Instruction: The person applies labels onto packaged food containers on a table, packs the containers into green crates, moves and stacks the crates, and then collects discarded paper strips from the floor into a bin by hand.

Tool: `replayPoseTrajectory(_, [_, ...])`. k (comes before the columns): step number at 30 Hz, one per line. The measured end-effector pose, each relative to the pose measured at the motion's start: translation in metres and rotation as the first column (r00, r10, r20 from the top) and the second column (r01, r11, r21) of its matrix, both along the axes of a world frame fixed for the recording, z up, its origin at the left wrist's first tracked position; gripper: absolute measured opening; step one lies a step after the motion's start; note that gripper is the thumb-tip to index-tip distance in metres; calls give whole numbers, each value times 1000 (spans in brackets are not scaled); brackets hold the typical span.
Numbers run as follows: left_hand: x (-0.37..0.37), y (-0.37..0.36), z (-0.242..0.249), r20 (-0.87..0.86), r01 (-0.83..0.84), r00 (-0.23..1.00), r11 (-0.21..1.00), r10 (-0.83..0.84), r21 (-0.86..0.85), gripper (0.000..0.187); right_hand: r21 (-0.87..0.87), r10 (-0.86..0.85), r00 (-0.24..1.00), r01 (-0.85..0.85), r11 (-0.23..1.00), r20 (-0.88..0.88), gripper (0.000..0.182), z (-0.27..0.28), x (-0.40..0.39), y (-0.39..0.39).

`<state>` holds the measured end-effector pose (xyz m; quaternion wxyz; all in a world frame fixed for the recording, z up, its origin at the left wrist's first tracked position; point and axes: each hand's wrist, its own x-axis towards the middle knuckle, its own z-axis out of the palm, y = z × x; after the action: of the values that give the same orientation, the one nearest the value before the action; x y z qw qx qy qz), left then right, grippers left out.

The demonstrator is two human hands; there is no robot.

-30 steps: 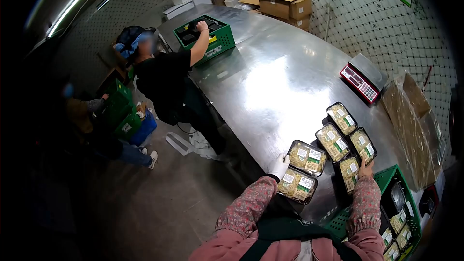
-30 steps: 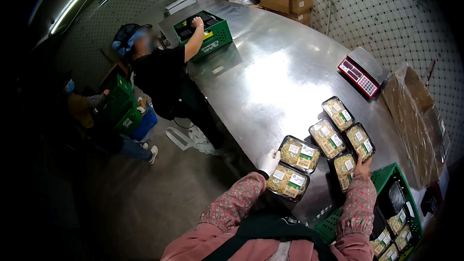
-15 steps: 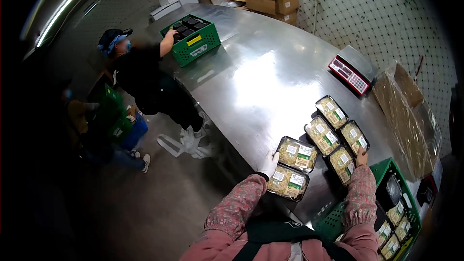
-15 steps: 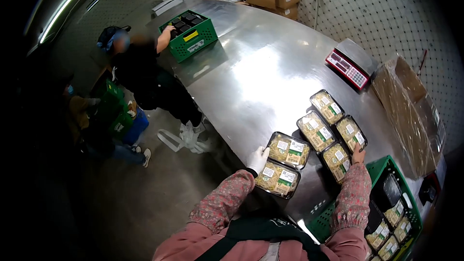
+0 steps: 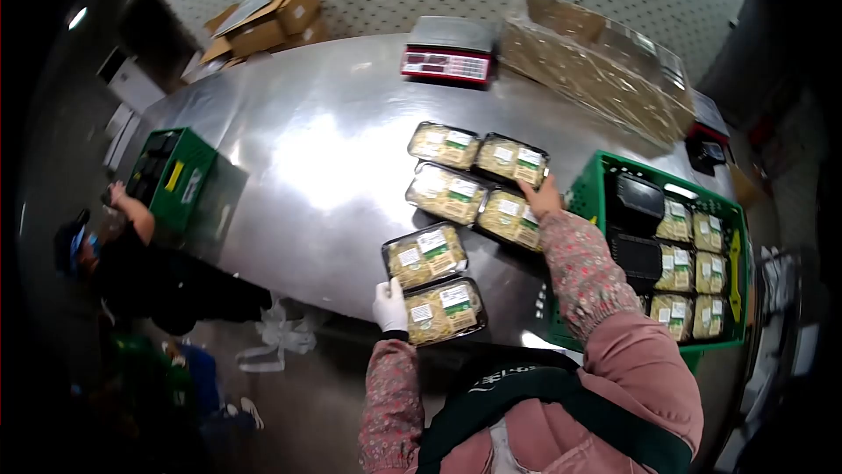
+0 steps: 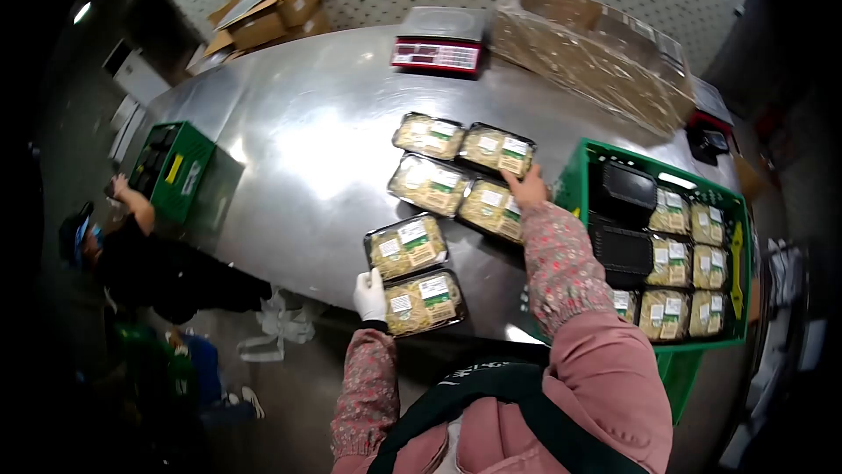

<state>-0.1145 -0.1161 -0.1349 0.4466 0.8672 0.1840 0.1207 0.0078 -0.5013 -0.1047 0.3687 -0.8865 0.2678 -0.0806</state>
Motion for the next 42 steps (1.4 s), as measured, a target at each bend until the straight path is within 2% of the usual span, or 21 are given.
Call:
replayPoseTrajectory(1, [0,0,-2,-3,3,1000,1000,-3,26,33,-42,-8,1000,7,999,-7,83,-5,12,-2])
replayPoseTrajectory(7, [1,-1,0,24,13,1000,997,-11,-75,33,251,-136,990,141,958,-38,84,-17,29,-14])
replayPoseTrajectory(10, [8,16,-21,68,115,992,969,-102,-217,32,267,-110,987,76,961,115,51,-51,47,-22])
replayPoseTrajectory(11, [10,18,-19,53,173,985,958,-165,-231,32,-161,99,995,-93,983,30,46,-45,49,-16])
replayPoseTrajectory(12, [12,19,-21,66,187,982,942,-175,-280,32,228,-146,980,113,967,133,44,-24,45,0])
replayPoseTrajectory(14, [15,23,-21,116,240,970,916,-213,-322,32,41,81,953,-97,994,293,36,31,33,18])
replayPoseTrajectory(17, [17,15,17,256,316,932,918,-255,-239,31,-110,238,847,-211,971,475,27,117,-2,27])
replayPoseTrajectory(19, [16,6,66,249,396,871,905,-423,154,33,-132,251,798,-214,968,547,27,157,-27,15])
replayPoseTrajectory(21, [7,-21,123,263,385,854,886,-448,257,32,-122,248,662,-231,965,707,27,197,-68,-9])
replayPoseTrajectory(23, [8,-36,165,380,372,807,889,-451,266,31,-141,198,553,-145,979,809,25,233,-115,-48])
replayPoseTrajectory(25, [8,-55,203,452,398,751,876,-482,273,30,-360,278,469,95,928,838,20,261,-171,-103])
replayPoseTrajectory(27, [3,-91,236,538,407,651,845,-535,348,31,-169,102,483,96,981,870,13,282,-238,-152])
replayPoseTrajectory(28, [-12,-122,256,580,430,608,839,-542,333,30,-435,281,434,308,846,856,14,290,-267,-177])
replayPoseTrajectory(29, [-25,-157,270,634,411,552,839,-541,358,30,-320,161,430,327,889,888,19,288,-290,-202])
replayPoseTrajectory(31, [-25,-204,287,686,441,319,743,-654,503,24,-337,62,554,409,848,830,24,291,-341,-238])
replayPoseTrajectory(33, [-30,-268,300,759,662,61,596,-648,455,19,-414,15,609,521,746,793,27,290,-379,-269])
replayPoseTrajectory(36, [-53,-377,315,753,689,-374,382,-541,616,20,-459,-88,653,615,641,752,26,279,-428,-313])
replayPoseTrajectory(37, [-55,-409,307,753,795,-371,234,-544,560,22,-442,-124,642,642,626,757,27,276,-443,-325])
replayPoseTrajectory(39, [-68,-465,318,562,565,-545,223,-623,794,32,-404,-185,603,701,588,776,29,270,-473,-349])
replayPoseTrajectory(40, [-71,-509,300,298,237,-528,199,-795,951,22,-413,-214,610,715,564,763,29,270,-496,-366])
replayPoseTrajectory(42, [-58,-527,255,79,32,-573,74,-815,997,10,-464,-231,640,718,518,732,29,268,-526,-380])
